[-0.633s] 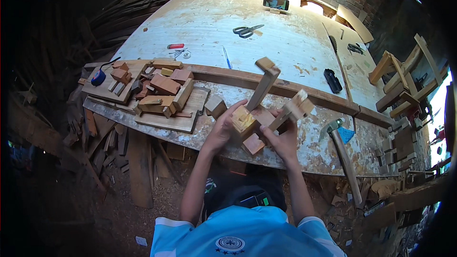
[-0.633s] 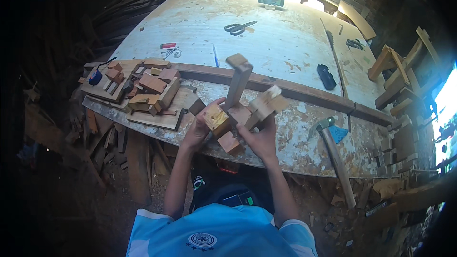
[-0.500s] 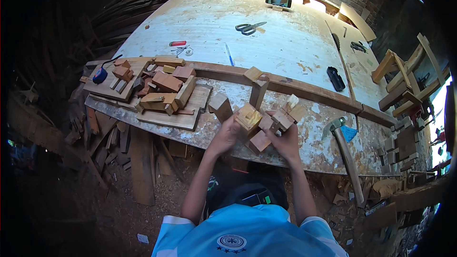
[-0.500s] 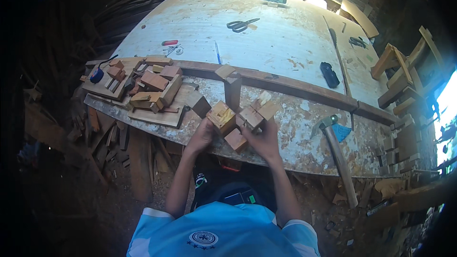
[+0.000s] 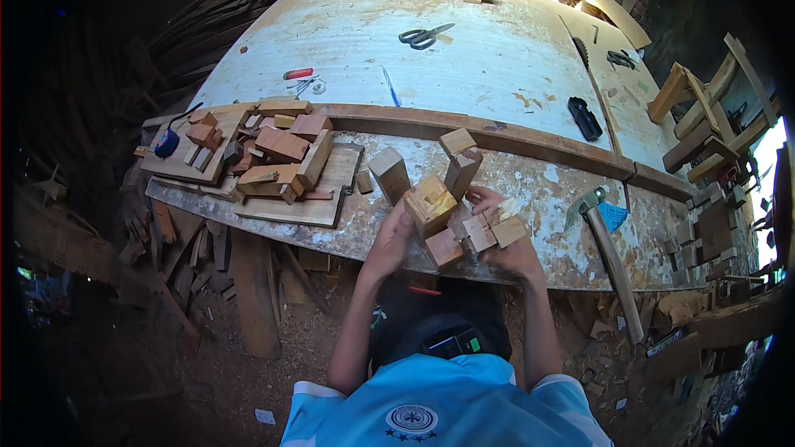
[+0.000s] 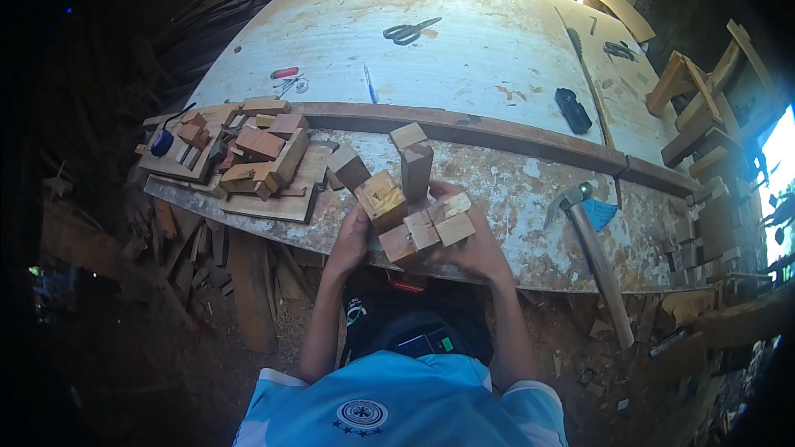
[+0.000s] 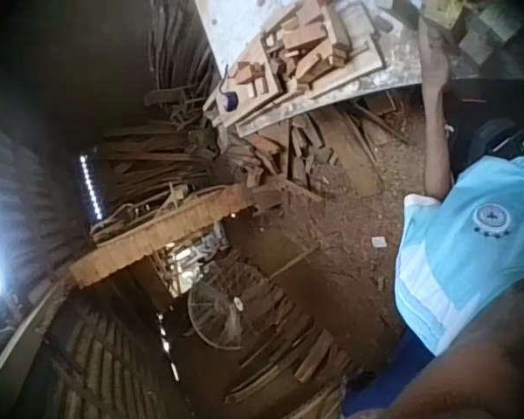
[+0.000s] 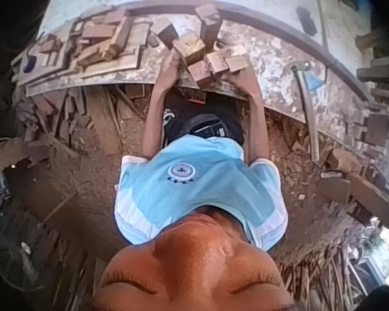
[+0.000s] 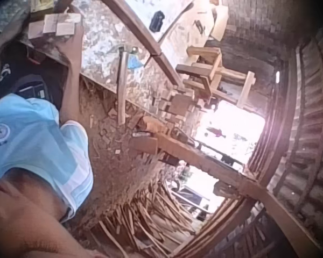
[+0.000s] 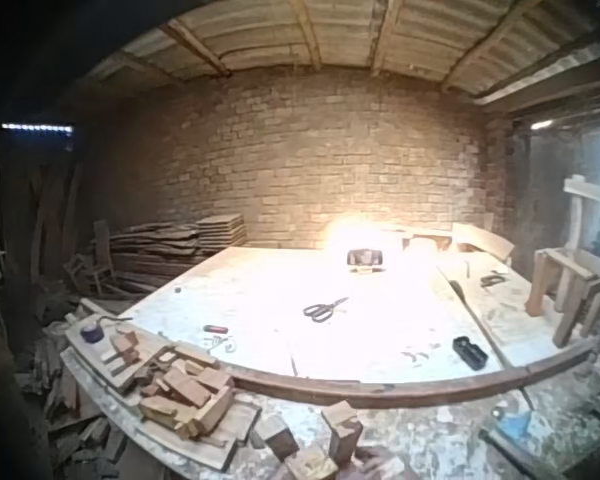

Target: Sand and assemble small wooden components of a project.

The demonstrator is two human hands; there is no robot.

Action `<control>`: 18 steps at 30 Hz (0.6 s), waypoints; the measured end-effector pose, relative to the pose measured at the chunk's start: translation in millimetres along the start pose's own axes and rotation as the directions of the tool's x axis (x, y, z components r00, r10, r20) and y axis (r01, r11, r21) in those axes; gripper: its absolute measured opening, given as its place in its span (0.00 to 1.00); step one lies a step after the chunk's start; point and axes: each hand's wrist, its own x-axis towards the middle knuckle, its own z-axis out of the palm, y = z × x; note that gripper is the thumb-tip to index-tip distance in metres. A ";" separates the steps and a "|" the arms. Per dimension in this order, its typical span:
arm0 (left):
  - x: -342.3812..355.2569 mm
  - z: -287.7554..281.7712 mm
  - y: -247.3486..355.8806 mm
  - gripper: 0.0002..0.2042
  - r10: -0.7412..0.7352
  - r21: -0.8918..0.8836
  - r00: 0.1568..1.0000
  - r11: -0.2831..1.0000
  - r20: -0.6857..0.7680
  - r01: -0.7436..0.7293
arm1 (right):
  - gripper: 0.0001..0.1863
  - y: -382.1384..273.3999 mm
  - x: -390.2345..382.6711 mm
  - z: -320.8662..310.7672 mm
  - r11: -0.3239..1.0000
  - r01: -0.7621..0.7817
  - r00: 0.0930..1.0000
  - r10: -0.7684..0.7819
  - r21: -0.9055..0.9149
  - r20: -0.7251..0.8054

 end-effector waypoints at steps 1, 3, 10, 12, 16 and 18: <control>-0.4 0.0 -0.5 0.33 -0.029 0.003 0.999 1.000 0.018 0.029 | 0.40 -3.5 4.9 -0.5 0.999 0.040 0.997 -0.042 -0.037 -0.070; -0.1 0.9 -0.3 0.33 0.016 -0.017 1.000 1.000 0.011 -0.016 | 0.32 -12.5 14.9 -0.7 0.996 0.049 0.993 -0.042 0.069 -0.107; 11.2 12.6 15.7 0.38 0.058 -0.145 0.998 0.988 0.009 -0.056 | 0.42 -46.0 46.1 1.8 0.997 -0.069 0.987 0.061 -0.047 -0.146; 11.6 15.3 22.0 0.37 0.060 -0.101 0.998 0.993 0.016 -0.058 | 0.48 -49.8 47.7 11.1 0.995 -0.027 0.983 0.008 -0.101 -0.183; 10.5 19.6 24.8 0.35 0.074 -0.036 0.997 0.997 0.004 -0.073 | 0.66 -50.6 52.1 22.2 0.983 0.027 0.952 -0.081 -0.183 -0.296; 9.8 17.8 20.8 0.33 0.098 0.039 0.995 0.994 -0.023 -0.097 | 0.70 -52.9 54.0 21.8 0.991 -0.017 0.966 -0.017 -0.130 -0.256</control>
